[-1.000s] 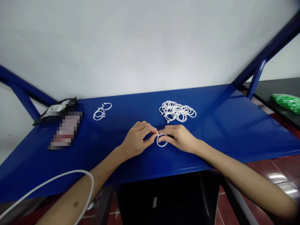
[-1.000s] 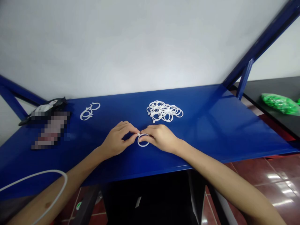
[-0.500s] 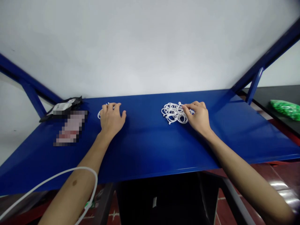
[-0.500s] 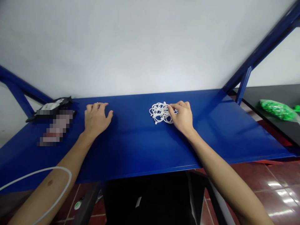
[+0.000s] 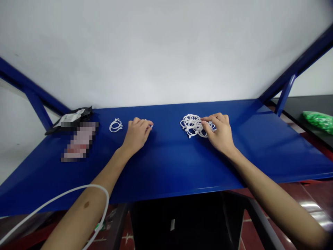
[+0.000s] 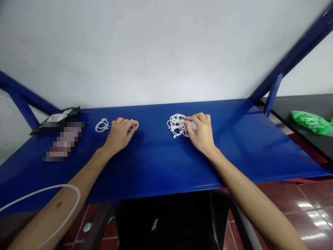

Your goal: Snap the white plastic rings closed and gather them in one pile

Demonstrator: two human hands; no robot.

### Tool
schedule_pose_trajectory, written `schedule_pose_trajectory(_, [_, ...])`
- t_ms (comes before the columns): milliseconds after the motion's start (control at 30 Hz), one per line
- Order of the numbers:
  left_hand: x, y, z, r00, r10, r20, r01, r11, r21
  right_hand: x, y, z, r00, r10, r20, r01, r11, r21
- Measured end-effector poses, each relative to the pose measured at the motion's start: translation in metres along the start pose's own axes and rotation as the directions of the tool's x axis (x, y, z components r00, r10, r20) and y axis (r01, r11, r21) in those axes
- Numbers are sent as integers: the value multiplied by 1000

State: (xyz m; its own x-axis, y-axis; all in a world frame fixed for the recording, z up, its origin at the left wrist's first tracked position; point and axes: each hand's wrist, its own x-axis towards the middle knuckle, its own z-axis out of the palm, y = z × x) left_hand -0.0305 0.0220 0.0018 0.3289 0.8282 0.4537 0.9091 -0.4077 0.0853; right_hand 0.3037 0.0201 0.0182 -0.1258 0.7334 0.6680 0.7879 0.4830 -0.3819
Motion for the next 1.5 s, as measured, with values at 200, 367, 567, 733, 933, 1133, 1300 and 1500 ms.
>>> schedule_pose_trajectory(200, [-10, 70, -13, 831, 483, -275, -504, 863, -8, -18, -41, 0, 952, -123, 281, 34, 953, 302])
schedule_pose_trajectory(367, [-18, 93, -13, 657, 693, -297, -698, 708, 110, -28, -58, 4, 855, -36, 517, -246, 851, 465])
schedule_pose_trajectory(567, [-20, 93, -7, 719, 613, -329, -657, 753, -33, -28, -55, 5, 844, 25, 536, -343, 793, 504])
schedule_pose_trajectory(733, [-17, 87, -6, 923, 210, -322, -320, 884, -341, -27, -55, 3, 856, -37, 515, -295, 784, 546])
schedule_pose_trajectory(933, [-15, 79, -2, 956, 206, -207, -284, 823, -493, -27, -56, 3, 864, -103, 494, -213, 813, 541])
schedule_pose_trajectory(1133, [-16, 81, 0, 908, 337, -250, -407, 852, -329, -28, -54, 5, 841, -99, 532, -246, 806, 538])
schedule_pose_trajectory(1300, [-19, 86, -5, 854, 424, -300, -482, 862, -155, -31, -55, 6, 820, -91, 565, -256, 826, 503])
schedule_pose_trajectory(1500, [-25, 91, -4, 811, 486, -326, -529, 847, -53, -35, -57, 6, 817, -133, 561, -204, 844, 497])
